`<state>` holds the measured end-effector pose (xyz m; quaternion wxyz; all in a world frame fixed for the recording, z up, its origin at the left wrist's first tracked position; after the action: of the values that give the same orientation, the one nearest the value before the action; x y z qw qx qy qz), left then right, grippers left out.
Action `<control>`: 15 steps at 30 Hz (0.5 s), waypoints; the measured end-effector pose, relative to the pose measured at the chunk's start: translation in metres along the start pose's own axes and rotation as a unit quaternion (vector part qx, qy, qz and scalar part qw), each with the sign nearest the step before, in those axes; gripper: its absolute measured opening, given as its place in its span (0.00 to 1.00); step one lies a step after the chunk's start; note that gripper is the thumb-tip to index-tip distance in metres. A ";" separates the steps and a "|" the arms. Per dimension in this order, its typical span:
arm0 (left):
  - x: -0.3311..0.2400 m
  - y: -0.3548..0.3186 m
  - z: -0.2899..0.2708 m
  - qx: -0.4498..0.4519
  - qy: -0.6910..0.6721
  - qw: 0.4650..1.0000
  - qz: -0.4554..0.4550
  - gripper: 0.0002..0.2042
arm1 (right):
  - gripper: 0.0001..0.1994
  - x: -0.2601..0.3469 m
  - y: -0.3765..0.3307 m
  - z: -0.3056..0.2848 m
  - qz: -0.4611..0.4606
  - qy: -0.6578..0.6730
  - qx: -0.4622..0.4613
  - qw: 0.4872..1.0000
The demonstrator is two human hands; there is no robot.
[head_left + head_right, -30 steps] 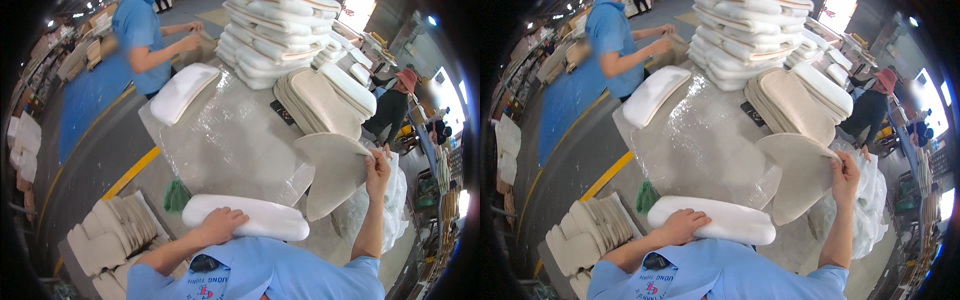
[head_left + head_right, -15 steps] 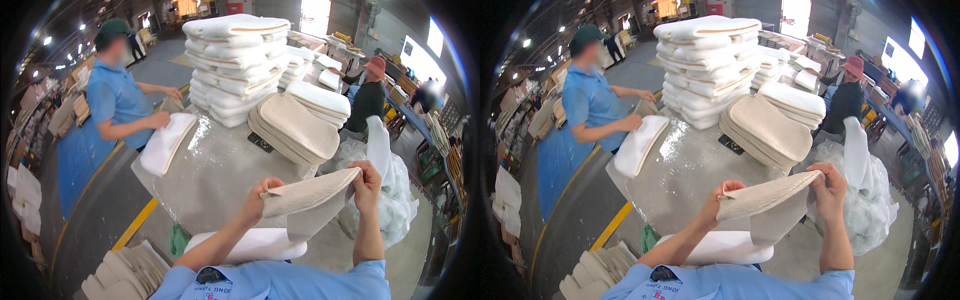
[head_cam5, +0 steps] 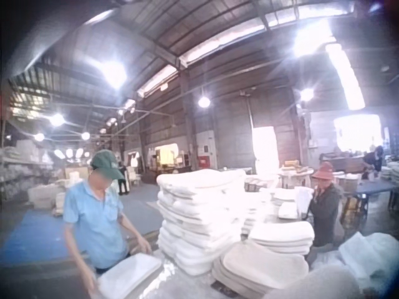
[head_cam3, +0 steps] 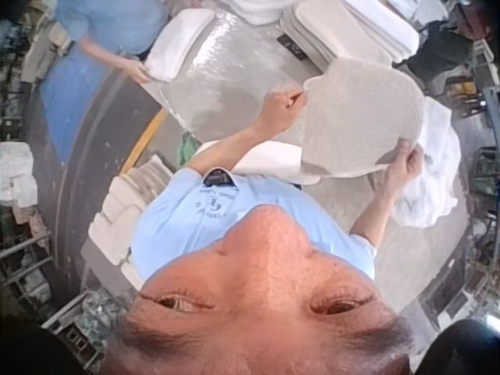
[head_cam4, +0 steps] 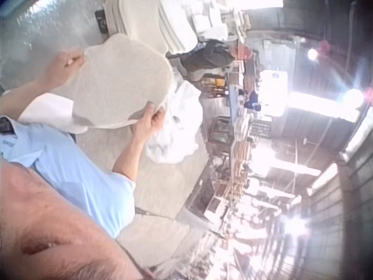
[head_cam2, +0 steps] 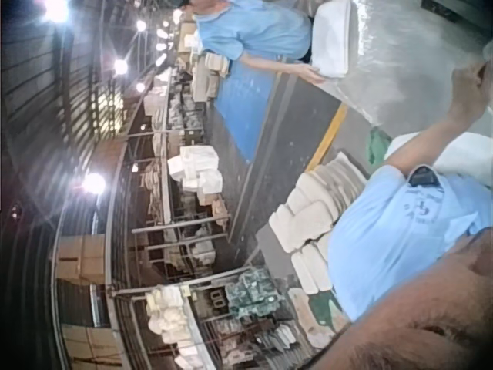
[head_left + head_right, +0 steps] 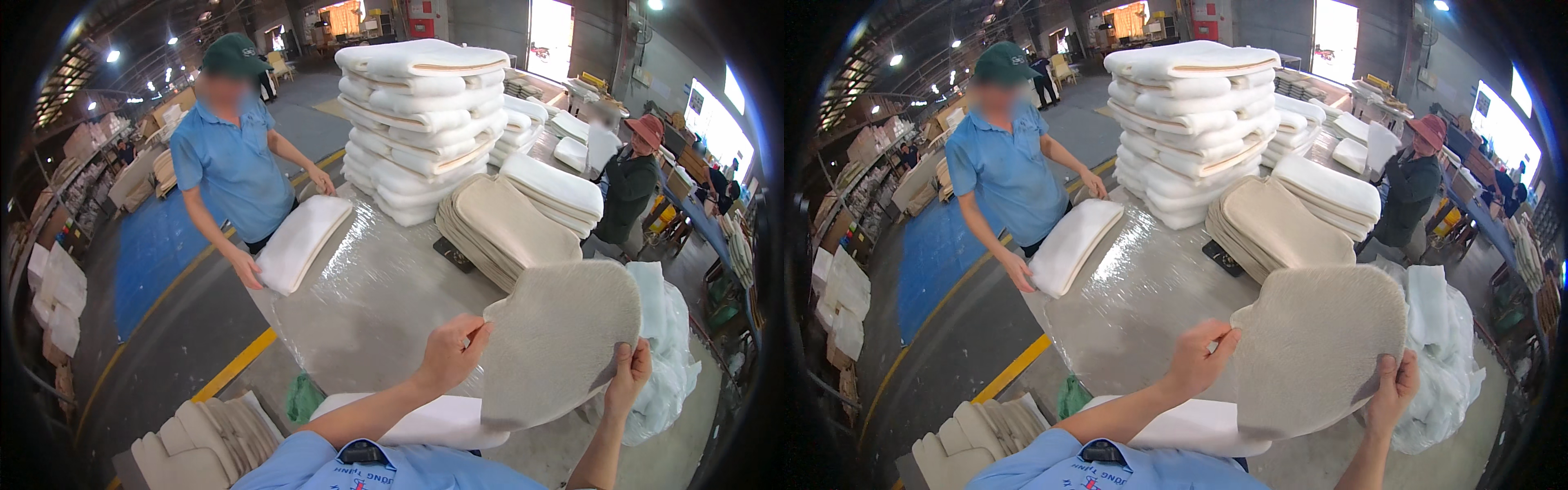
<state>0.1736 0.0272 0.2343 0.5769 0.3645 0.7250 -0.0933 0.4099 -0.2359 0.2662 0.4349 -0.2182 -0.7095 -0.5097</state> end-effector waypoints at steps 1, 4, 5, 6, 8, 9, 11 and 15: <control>-0.006 0.001 -0.003 -0.009 -0.017 1.000 0.019 0.10 | 0.08 0.003 0.000 -0.004 -0.022 0.007 -0.011 1.000; -0.001 -0.002 -0.008 -0.007 -0.147 0.989 0.016 0.09 | 0.09 0.014 0.001 0.019 0.041 0.001 0.013 0.999; 0.005 -0.001 0.001 0.039 -0.225 0.973 -0.032 0.09 | 0.08 0.006 0.001 0.024 0.057 0.027 0.039 0.997; 0.009 -0.001 0.013 0.087 -0.300 0.946 -0.083 0.09 | 0.08 -0.009 0.002 0.030 0.071 0.054 0.063 0.994; 0.018 -0.006 0.026 0.136 -0.415 0.886 -0.155 0.11 | 0.08 -0.018 0.008 0.041 0.076 0.089 0.089 0.989; 0.023 -0.007 0.029 0.147 -0.461 0.857 -0.176 0.12 | 0.08 -0.013 0.011 0.044 0.069 0.092 0.083 0.990; 0.020 -0.008 0.034 0.198 -0.534 0.800 -0.188 0.15 | 0.09 -0.010 0.017 0.039 0.062 0.099 0.066 0.991; -0.005 -0.018 0.046 0.312 -0.601 0.711 -0.188 0.20 | 0.09 -0.015 0.011 0.027 0.108 0.122 0.037 0.986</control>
<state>0.1979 -0.0140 0.2193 0.7149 0.2464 0.2081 -0.6204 0.4152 -0.2052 0.2570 0.5783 -0.2134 -0.6420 -0.4559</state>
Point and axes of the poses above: each hand's wrist, its own y-axis towards the middle knuckle, its own z-axis out of the palm, x = y × z, the point moved 6 cm from there along y, towards the middle knuckle, and after that the axes turned 3 degrees about -z, right-handed, at the moved point
